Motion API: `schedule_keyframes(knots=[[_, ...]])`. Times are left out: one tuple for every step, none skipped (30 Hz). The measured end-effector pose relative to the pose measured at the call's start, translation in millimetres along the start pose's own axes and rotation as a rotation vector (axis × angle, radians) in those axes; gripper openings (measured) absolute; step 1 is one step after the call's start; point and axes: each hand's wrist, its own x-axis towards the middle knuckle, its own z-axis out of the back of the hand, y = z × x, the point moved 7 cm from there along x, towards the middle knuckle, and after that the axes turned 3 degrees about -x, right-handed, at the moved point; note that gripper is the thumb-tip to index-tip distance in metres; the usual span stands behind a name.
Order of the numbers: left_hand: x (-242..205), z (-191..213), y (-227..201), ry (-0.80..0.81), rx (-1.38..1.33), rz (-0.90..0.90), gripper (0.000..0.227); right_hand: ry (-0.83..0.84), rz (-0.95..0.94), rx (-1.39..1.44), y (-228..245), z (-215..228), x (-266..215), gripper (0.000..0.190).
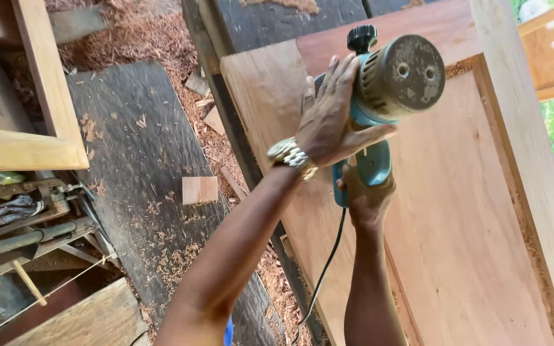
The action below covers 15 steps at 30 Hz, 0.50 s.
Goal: Use a power router to carve a decorative groove or design into a large wooden plank.
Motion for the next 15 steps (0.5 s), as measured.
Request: schedule_keyframes(knots=[[-7,-8,-4,-0.001,-0.013,0.034,0.121,0.020,0.054,-0.060,-4,3,-5,0.024],[2,-14,-7,-0.021,-0.014,0.035,0.133,0.038,0.143,-0.104,-6,1,6,0.019],[15,-18,1,-0.036,-0.007,0.007,0.133,0.033,0.174,-0.094,-5,-2,15,0.019],[14,-23,7,-0.086,0.001,0.005,0.138,0.003,0.096,-0.103,-13,1,14,0.018],[14,-30,15,-0.135,0.009,0.004,0.143,-0.028,0.017,-0.111,-23,5,12,0.016],[14,-30,20,-0.121,-0.003,0.018,0.143,-0.034,-0.002,-0.123,-20,6,10,0.016],[14,-31,21,-0.112,0.006,-0.024,0.143,-0.025,-0.007,-0.115,-17,6,8,0.015],[18,-31,23,-0.112,0.019,-0.071,0.142,-0.012,-0.003,-0.105,-13,4,11,0.015],[23,-26,32,-0.105,0.010,-0.063,0.142,-0.015,-0.013,-0.113,-13,6,9,0.015],[33,-26,37,-0.017,0.016,-0.121,0.142,-0.017,-0.012,-0.110,-12,5,9,0.013],[42,-26,42,0.072,0.021,-0.179,0.141,-0.018,-0.011,-0.108,-11,4,10,0.012],[46,-18,42,0.079,0.017,-0.168,0.141,-0.017,-0.023,-0.112,-9,3,8,0.012],[48,-16,40,0.180,0.005,-0.179,0.141,-0.022,-0.043,-0.112,-7,2,6,0.010],[53,-11,39,0.280,-0.002,-0.196,0.141,-0.026,-0.057,-0.107,-5,-1,6,0.009],[42,-10,28,0.283,-0.001,-0.190,0.141,-0.023,-0.064,-0.106,-10,1,1,0.009]])
